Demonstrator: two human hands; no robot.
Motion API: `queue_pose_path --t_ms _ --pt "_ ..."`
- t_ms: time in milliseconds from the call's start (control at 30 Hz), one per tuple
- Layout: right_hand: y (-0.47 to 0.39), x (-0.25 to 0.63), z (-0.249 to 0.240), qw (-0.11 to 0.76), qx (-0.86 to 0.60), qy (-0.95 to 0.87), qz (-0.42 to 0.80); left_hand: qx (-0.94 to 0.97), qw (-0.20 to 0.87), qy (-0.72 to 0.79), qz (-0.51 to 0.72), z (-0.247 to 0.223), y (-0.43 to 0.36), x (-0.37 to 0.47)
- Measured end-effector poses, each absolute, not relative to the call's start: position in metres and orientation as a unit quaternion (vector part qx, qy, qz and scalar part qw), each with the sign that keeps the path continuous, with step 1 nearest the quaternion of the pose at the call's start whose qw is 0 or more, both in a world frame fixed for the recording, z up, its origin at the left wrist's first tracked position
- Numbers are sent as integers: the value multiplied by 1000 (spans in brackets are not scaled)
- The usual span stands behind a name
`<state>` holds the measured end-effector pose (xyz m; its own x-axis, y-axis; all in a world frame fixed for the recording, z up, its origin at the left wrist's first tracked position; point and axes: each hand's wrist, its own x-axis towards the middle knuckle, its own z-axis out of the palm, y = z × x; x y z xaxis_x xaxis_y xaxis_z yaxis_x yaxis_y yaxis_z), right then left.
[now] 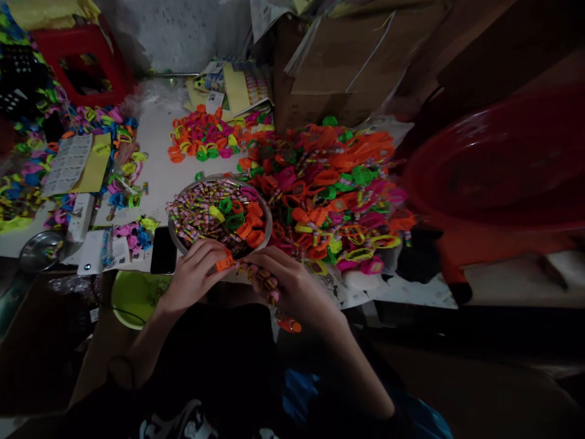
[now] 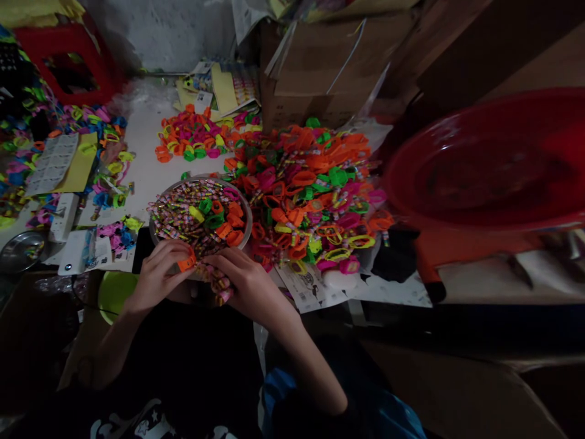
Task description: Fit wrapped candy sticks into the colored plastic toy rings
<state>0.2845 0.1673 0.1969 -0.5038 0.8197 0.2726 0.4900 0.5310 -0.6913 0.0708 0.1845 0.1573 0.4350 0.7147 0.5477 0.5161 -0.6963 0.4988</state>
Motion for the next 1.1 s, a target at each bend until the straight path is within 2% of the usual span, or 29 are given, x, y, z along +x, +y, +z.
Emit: queue_pose_path --t_ms 167,367,867,1100 --pt "170 283 195 311 -407 -800 312 841 127 358 385 155 185 69" --pt "177 286 190 302 -409 -780 365 862 77 359 350 160 184 68" --pt "187 286 183 290 -420 -751 419 874 79 351 327 156 184 66" --pt "191 284 177 291 -389 -685 542 894 111 337 272 159 183 64"
